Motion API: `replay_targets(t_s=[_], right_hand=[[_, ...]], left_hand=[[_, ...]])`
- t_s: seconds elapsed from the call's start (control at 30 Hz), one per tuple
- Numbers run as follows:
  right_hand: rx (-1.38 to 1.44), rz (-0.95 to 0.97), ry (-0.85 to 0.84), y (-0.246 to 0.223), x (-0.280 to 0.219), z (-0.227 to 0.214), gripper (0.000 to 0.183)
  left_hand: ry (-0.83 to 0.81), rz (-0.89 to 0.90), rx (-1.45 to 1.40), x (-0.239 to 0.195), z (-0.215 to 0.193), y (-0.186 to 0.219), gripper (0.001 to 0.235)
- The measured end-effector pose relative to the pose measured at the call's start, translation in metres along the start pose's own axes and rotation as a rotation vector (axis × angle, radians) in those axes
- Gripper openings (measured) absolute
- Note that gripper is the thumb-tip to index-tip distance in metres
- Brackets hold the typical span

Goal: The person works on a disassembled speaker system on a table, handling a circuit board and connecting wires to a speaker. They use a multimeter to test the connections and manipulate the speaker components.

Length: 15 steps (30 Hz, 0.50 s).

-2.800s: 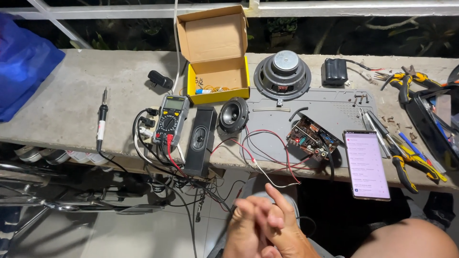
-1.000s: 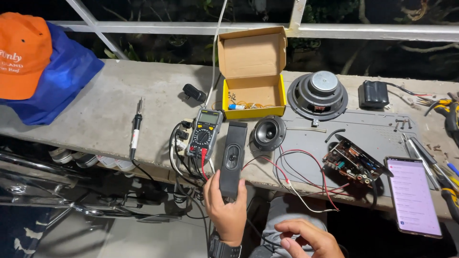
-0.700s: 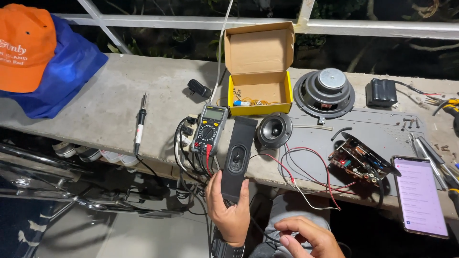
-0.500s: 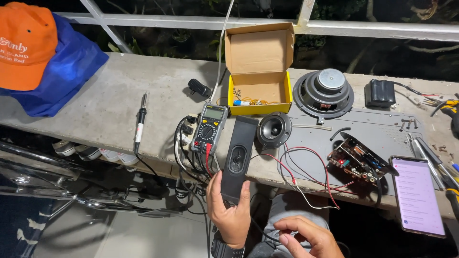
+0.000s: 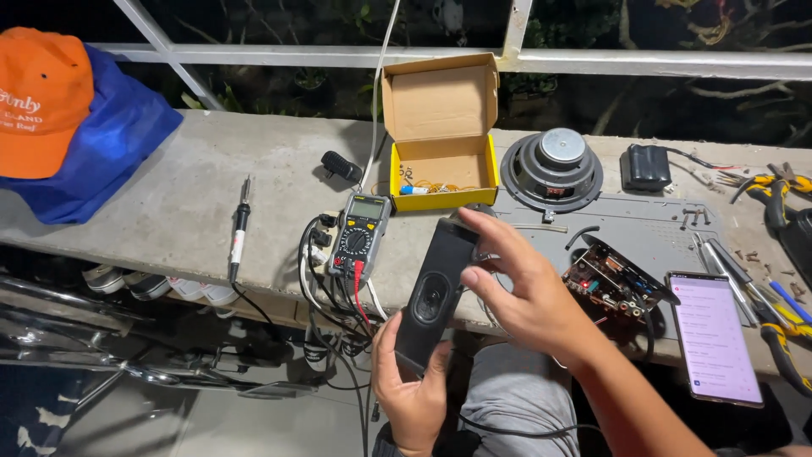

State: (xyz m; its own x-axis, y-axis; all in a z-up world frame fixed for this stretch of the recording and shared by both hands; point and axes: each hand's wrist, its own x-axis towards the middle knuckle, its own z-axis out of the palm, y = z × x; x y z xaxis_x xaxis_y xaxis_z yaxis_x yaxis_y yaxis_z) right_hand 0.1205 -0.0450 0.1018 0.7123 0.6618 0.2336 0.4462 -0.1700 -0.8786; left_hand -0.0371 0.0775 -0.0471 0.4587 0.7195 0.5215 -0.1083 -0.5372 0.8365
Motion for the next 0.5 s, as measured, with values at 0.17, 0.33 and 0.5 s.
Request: replay_targets(t_s=[0.17, 0.33, 0.5], right_hand=[[-0.049, -0.026, 0.050, -0.008, 0.009, 0.006, 0.053], [0.003, -0.128, 0.083, -0.015, 0.005, 0.016, 0.047], [-0.071, -0.224, 0.050, -0.028, -0.004, 0.028, 0.046]], left_hand=[[-0.063, -0.052, -0.102, 0.005, -0.003, -0.006, 0.068], [-0.114, -0.266, -0.242, 0.000, 0.000, -0.005, 0.066], [-0.290, -0.243, -0.402, 0.005, -0.001, 0.001, 0.071]])
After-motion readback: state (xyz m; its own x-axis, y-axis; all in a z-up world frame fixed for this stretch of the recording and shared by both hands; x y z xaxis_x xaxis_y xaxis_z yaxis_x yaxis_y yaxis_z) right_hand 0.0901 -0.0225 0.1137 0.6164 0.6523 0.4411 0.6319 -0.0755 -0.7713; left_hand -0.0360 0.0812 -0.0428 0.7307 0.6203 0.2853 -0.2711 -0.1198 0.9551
